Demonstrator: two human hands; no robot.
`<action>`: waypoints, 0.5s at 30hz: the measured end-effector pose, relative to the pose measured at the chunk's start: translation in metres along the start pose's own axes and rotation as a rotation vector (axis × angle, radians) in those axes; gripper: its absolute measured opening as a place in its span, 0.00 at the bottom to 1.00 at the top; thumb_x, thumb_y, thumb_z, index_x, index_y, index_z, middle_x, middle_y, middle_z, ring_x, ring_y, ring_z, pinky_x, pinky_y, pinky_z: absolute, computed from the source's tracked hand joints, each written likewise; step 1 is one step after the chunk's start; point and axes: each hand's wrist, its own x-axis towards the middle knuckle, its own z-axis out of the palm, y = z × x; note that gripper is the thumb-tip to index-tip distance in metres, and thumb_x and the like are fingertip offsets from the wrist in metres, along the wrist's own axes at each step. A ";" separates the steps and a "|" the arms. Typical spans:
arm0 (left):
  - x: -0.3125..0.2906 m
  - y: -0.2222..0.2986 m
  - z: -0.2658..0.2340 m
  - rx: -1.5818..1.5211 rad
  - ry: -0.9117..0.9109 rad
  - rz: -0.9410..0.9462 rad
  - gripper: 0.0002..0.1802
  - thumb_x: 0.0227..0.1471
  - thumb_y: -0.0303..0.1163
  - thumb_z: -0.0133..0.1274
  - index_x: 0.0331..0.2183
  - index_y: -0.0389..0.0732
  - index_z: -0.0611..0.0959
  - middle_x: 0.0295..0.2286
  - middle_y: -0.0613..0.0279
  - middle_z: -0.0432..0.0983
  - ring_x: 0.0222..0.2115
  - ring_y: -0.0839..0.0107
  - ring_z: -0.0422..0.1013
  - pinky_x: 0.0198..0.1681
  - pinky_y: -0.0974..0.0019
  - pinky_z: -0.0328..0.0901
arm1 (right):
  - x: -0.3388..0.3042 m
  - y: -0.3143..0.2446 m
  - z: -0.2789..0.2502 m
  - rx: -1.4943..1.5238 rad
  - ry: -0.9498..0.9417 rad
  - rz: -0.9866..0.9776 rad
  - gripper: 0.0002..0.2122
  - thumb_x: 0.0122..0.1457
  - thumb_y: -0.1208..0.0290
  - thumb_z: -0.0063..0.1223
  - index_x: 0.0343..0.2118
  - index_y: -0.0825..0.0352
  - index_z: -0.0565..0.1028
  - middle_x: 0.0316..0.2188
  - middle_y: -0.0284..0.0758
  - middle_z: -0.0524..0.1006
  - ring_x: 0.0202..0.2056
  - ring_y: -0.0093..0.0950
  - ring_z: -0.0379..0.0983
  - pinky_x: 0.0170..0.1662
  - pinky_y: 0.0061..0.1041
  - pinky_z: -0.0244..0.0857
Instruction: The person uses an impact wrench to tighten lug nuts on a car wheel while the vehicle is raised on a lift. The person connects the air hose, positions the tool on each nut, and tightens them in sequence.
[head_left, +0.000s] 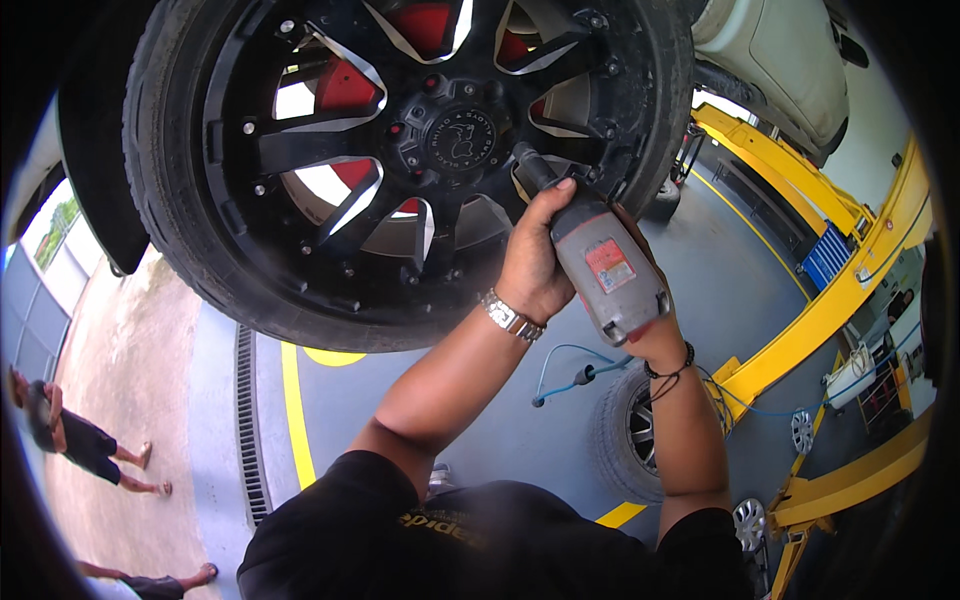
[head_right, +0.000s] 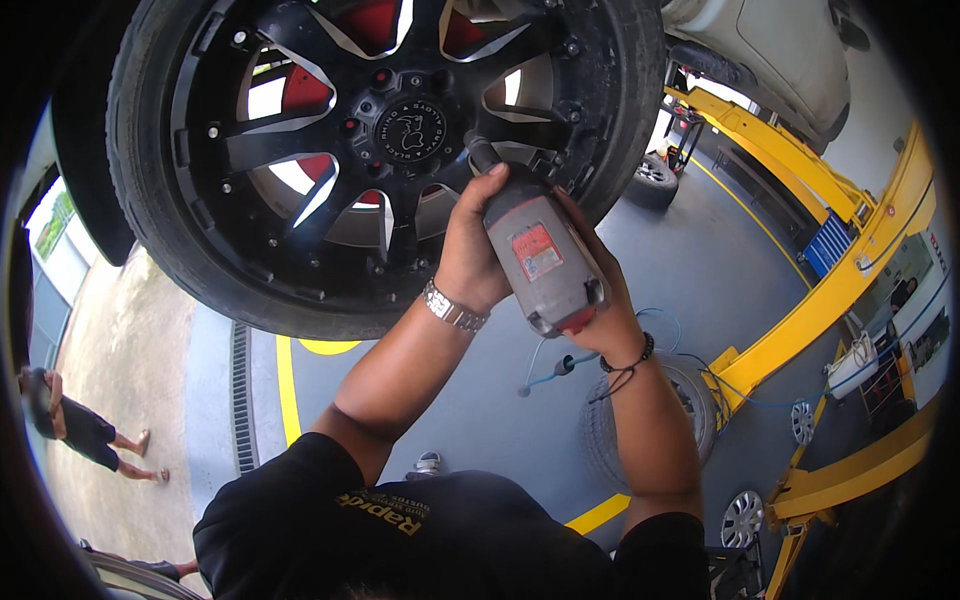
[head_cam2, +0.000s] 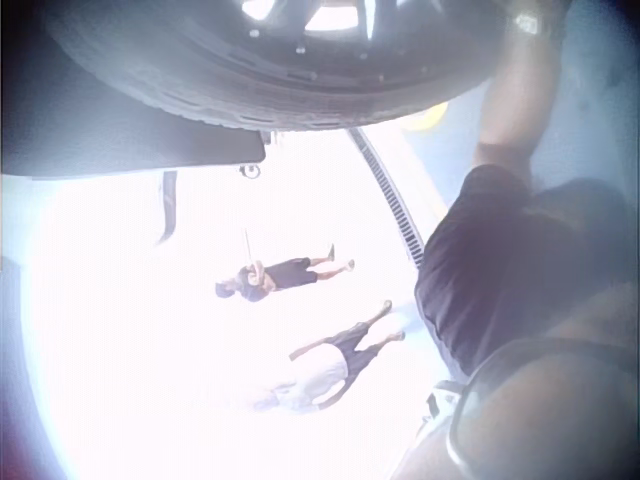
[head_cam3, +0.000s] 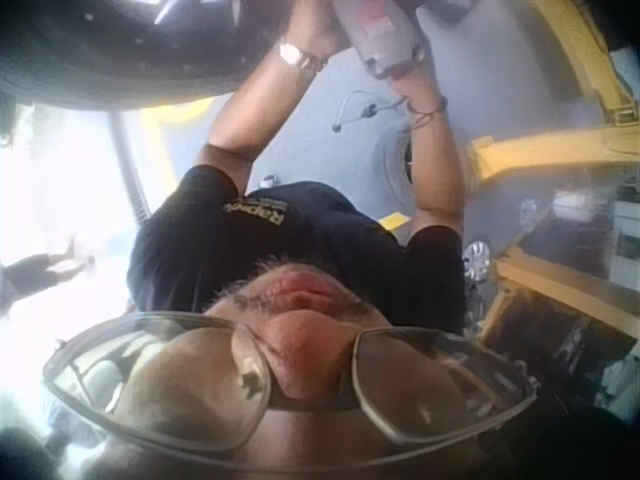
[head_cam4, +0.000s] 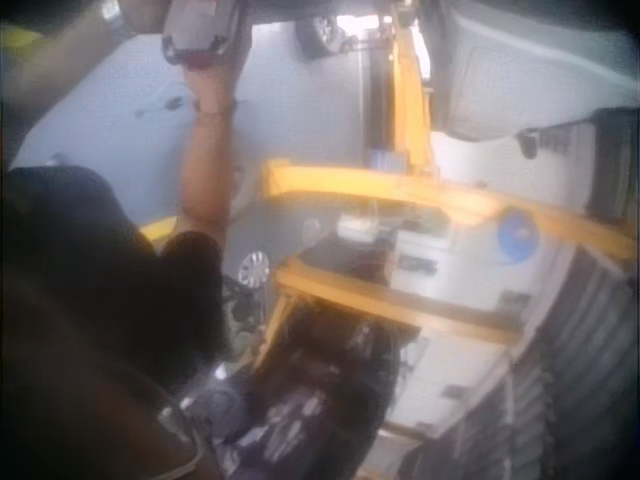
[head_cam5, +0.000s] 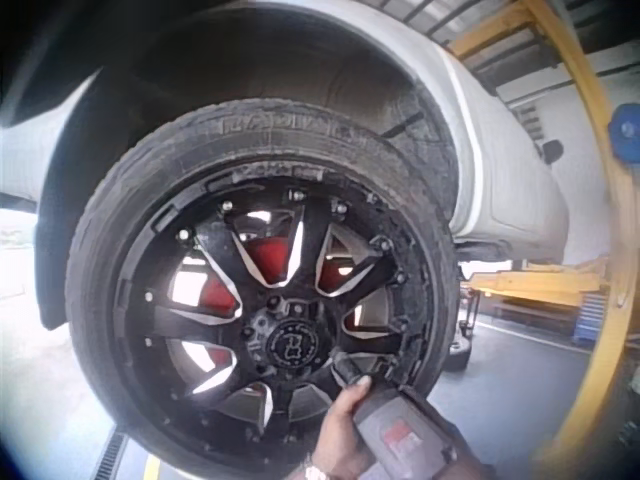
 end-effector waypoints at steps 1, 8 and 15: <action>0.006 0.004 -0.002 -0.050 0.081 -0.018 0.24 0.53 0.48 0.55 0.43 0.38 0.75 0.37 0.53 0.76 0.39 0.60 0.75 0.46 0.54 0.70 | 0.006 0.004 0.002 0.026 0.016 -0.010 0.39 0.44 0.77 0.66 0.62 0.66 0.60 0.56 0.43 0.70 0.56 0.35 0.68 0.57 0.29 0.64; 0.033 0.015 -0.011 -0.031 0.112 0.070 0.24 0.54 0.47 0.56 0.43 0.38 0.73 0.36 0.53 0.77 0.38 0.60 0.75 0.46 0.53 0.71 | 0.032 0.013 0.001 0.107 0.024 0.014 0.31 0.46 0.77 0.65 0.56 0.70 0.67 0.50 0.43 0.75 0.51 0.34 0.72 0.54 0.29 0.66; 0.028 0.027 -0.016 0.004 0.217 0.235 0.19 0.58 0.44 0.55 0.41 0.38 0.76 0.36 0.53 0.79 0.35 0.63 0.77 0.40 0.60 0.73 | 0.063 0.009 -0.003 -0.012 -0.069 -0.096 0.46 0.40 0.79 0.68 0.65 0.61 0.57 0.61 0.42 0.66 0.60 0.40 0.65 0.61 0.33 0.61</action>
